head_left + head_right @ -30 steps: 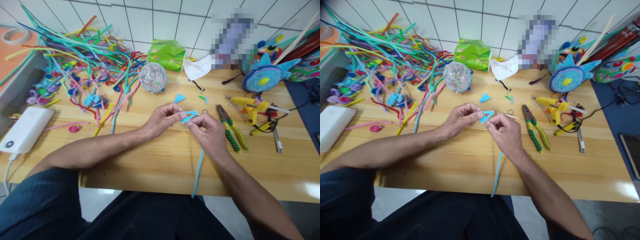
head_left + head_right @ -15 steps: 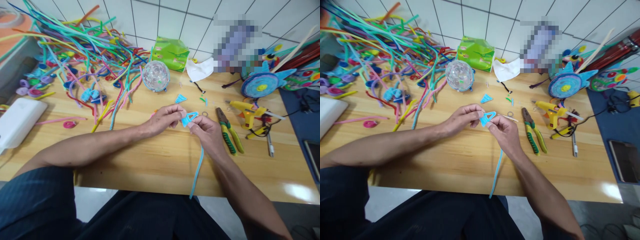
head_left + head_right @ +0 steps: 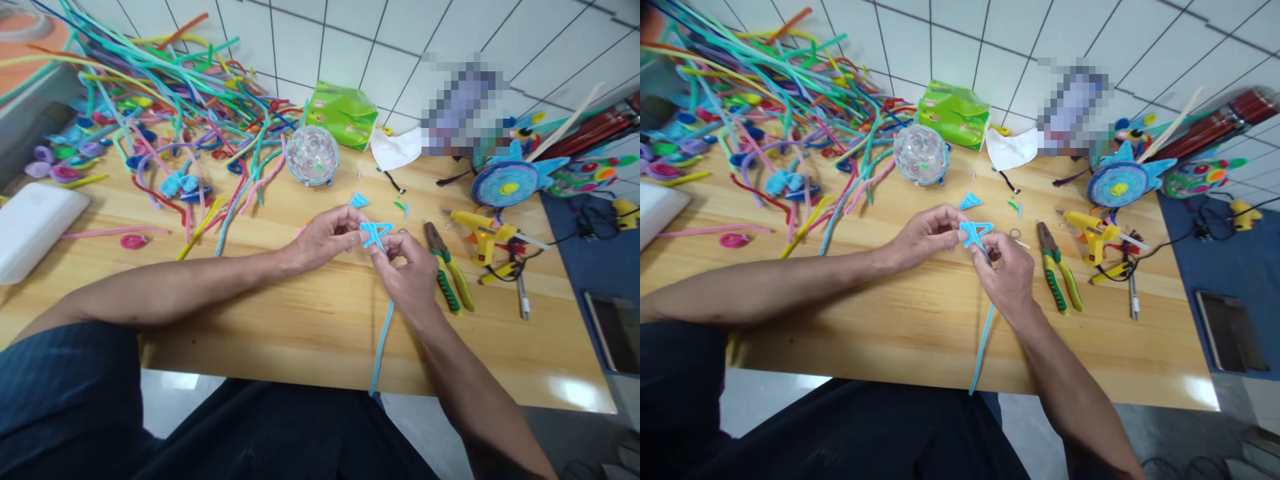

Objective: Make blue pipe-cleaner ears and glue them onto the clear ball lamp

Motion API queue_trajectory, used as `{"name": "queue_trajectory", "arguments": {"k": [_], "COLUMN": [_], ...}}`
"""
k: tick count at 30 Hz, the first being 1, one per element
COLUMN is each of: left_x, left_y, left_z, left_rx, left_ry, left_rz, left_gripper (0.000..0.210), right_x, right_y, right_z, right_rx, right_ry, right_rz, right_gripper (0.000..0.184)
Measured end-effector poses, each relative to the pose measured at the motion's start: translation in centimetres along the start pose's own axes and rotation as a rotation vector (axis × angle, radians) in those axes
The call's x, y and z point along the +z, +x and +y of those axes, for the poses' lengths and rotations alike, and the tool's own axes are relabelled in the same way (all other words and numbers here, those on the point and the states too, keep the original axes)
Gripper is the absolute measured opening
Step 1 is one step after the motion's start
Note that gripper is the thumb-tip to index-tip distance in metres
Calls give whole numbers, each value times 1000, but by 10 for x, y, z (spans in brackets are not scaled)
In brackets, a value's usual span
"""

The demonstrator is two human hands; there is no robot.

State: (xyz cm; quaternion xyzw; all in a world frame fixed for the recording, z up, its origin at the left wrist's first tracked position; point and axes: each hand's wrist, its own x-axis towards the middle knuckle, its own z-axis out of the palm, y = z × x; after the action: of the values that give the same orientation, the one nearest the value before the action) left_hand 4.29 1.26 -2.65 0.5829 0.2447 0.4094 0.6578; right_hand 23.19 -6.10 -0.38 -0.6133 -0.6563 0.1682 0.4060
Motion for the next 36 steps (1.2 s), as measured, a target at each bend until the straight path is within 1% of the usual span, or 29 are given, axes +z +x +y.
{"name": "queue_trajectory", "arguments": {"k": [2,4,7,9,13,20,24,28,31,36], "left_x": [0,0,0,2,8,10,10,10,9,6], "left_y": [1,1,0,-2,-7,-9,-8,-8,-7,-5], "left_z": [0,0,2,3,5,1,-2,0,2,1], "left_rx": [-50,-87,-125,-131,-128,-137,-135,-181,-221,-211], "left_ry": [-21,-27,-20,12,61,88,104,115,93,90], "left_rz": [22,39,24,6,-28,-54,-63,-63,-69,-78], "left_gripper": [43,40,33,29,27,26,29,28,30,38], "right_x": [-3,-6,-11,-12,-9,-7,-7,-6,-6,-6], "right_y": [-1,-2,-1,-1,-1,-3,-4,-3,0,3], "right_z": [0,2,6,8,11,14,15,19,22,24], "right_rx": [-39,-57,-60,-44,-1,61,74,48,11,-3], "right_ry": [-22,0,66,109,157,165,171,178,217,250], "right_rz": [14,61,135,104,-9,-43,-65,-67,-101,-141], "right_gripper": [11,10,9,7,5,4,5,6,5,4]}}
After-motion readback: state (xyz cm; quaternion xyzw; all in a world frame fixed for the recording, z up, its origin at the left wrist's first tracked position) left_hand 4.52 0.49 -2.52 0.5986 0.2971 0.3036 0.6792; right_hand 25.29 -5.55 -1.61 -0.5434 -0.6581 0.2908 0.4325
